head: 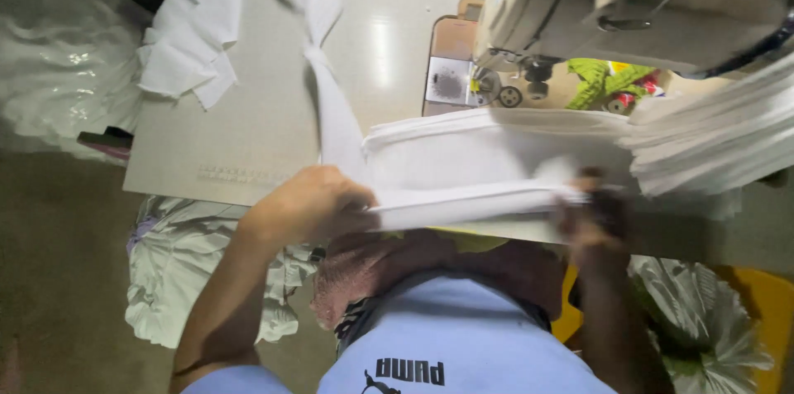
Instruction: A person at a sewing machine station is picking up white fabric strips, aligning them into a stack, and using scissors to trim or separate them.
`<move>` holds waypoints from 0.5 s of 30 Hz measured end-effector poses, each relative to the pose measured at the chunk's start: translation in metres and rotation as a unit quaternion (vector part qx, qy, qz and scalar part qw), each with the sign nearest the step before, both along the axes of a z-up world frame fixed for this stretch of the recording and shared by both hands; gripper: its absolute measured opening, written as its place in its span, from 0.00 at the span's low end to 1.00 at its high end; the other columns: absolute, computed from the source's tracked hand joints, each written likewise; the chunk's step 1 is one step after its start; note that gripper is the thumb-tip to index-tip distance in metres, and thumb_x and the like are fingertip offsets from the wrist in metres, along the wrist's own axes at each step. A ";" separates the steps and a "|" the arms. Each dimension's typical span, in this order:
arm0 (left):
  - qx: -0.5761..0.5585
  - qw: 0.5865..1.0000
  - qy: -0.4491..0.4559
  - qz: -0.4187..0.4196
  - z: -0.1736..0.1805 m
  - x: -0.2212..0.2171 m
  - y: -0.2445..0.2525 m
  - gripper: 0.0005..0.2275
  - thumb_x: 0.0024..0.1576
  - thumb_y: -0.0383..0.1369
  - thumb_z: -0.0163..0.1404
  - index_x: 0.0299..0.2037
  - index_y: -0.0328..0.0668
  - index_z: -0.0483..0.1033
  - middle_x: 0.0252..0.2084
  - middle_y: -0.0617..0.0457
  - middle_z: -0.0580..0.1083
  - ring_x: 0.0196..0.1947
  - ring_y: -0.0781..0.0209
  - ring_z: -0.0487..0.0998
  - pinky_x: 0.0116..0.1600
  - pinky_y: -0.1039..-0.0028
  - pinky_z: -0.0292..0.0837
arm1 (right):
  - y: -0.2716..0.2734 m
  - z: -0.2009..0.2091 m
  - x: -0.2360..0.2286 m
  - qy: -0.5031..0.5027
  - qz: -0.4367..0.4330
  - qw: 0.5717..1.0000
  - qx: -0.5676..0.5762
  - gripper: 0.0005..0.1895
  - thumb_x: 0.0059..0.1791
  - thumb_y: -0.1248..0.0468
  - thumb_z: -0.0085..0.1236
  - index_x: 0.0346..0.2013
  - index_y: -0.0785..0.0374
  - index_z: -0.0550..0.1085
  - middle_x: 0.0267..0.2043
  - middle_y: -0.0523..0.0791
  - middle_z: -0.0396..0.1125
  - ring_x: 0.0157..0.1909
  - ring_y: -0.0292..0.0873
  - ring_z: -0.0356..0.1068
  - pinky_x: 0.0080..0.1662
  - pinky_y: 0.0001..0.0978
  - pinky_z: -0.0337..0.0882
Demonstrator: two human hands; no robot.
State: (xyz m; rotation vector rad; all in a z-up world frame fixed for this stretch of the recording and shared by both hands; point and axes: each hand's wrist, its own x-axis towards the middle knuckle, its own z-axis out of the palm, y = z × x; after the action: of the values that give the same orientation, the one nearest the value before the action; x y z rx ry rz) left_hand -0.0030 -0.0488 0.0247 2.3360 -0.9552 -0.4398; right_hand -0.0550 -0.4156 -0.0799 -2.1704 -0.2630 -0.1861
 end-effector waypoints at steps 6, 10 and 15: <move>0.169 0.979 0.093 -0.060 0.004 0.001 0.003 0.11 0.50 0.42 0.43 0.19 0.50 0.66 0.17 0.58 0.67 0.19 0.62 0.66 0.27 0.71 0.59 | -0.115 0.018 -0.001 -0.230 -0.213 0.893 -0.324 0.01 0.53 0.80 0.52 0.39 0.79 0.71 0.49 0.61 0.62 0.53 0.59 0.63 0.54 0.45 0.64; 0.009 0.990 0.138 -0.009 0.006 0.019 -0.003 0.11 0.54 0.38 0.40 0.21 0.45 0.67 0.14 0.59 0.64 0.14 0.69 0.62 0.23 0.79 0.57 | -0.247 -0.102 0.032 -0.120 -0.379 0.881 -0.257 0.15 0.48 0.73 0.43 0.50 0.75 0.64 0.47 0.59 0.62 0.47 0.55 0.62 0.46 0.43 0.62; 0.003 0.985 0.021 0.169 -0.019 0.049 -0.011 0.11 0.52 0.40 0.47 0.25 0.43 0.73 0.14 0.57 0.68 0.13 0.68 0.62 0.22 0.79 0.54 | -0.193 -0.054 0.062 -0.235 -0.330 0.864 -0.298 0.11 0.43 0.70 0.65 0.39 0.69 0.75 0.37 0.50 0.71 0.37 0.43 0.71 0.35 0.31 0.70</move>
State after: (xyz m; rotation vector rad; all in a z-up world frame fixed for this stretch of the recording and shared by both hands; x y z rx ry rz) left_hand 0.0464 -0.0596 0.0052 2.4218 -0.5200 -0.3520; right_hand 0.0070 -0.6086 -0.1342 -2.7301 0.2054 -1.1689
